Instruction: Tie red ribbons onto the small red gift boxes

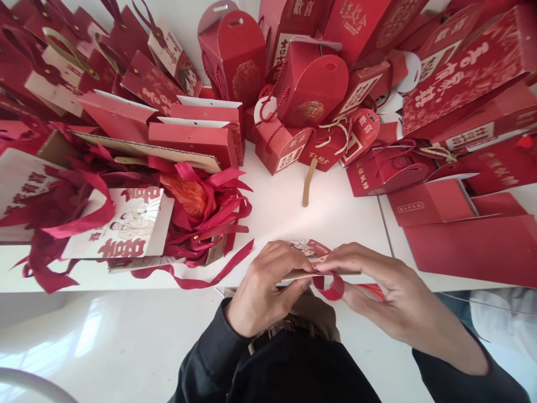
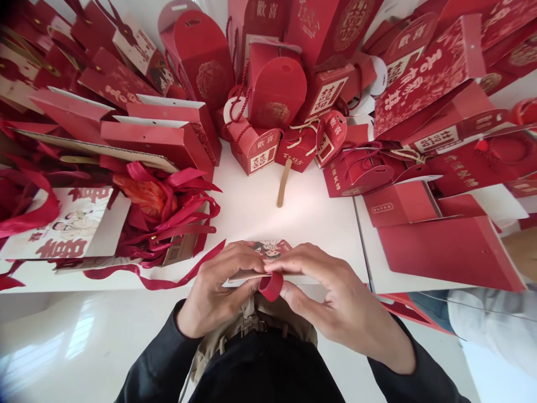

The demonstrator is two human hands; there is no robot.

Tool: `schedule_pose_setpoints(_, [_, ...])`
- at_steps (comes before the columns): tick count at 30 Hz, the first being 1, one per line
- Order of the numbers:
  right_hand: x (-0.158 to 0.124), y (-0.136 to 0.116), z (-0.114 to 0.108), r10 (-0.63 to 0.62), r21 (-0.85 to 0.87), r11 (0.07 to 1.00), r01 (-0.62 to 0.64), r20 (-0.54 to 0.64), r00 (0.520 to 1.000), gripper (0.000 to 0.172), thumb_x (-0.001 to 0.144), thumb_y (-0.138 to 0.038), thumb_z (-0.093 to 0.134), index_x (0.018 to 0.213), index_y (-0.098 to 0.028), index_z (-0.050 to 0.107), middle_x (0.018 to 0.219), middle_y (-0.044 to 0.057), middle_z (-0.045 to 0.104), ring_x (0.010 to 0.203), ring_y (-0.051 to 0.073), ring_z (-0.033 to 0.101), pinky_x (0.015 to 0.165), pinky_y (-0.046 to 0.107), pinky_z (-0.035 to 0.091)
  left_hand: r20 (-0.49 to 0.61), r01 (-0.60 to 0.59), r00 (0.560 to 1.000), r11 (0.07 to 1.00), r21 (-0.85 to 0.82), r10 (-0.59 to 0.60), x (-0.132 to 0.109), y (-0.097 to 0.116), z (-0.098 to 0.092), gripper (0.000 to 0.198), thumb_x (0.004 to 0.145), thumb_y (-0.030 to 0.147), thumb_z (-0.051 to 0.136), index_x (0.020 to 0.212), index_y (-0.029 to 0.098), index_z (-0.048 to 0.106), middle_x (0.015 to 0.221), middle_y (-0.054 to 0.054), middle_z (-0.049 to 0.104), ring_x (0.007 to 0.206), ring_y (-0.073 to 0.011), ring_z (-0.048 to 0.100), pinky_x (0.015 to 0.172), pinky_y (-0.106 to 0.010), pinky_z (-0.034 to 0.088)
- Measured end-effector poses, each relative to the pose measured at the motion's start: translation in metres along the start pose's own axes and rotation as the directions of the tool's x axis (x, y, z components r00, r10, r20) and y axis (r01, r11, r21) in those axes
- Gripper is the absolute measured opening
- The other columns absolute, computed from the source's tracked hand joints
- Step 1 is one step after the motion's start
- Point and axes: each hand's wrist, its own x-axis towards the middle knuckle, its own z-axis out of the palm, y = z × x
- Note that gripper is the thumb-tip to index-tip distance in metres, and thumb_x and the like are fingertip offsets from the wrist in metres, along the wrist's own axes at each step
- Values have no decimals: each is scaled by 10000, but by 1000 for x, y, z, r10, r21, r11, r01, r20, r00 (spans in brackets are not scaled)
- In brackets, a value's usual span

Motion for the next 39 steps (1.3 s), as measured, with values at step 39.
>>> schedule_pose_setpoints(39, [2, 12, 8, 117, 57, 991, -119, 39, 992, 67, 971, -283, 649, 1035, -297, 638, 1053, 11, 664, 1065, 188, 678, 949, 328, 566, -23, 19, 1000, 1000, -21, -20, -5, 3, 10, 166, 894, 69, 658, 1006, 187, 625, 947, -56, 698, 893, -162, 651, 840, -294, 537])
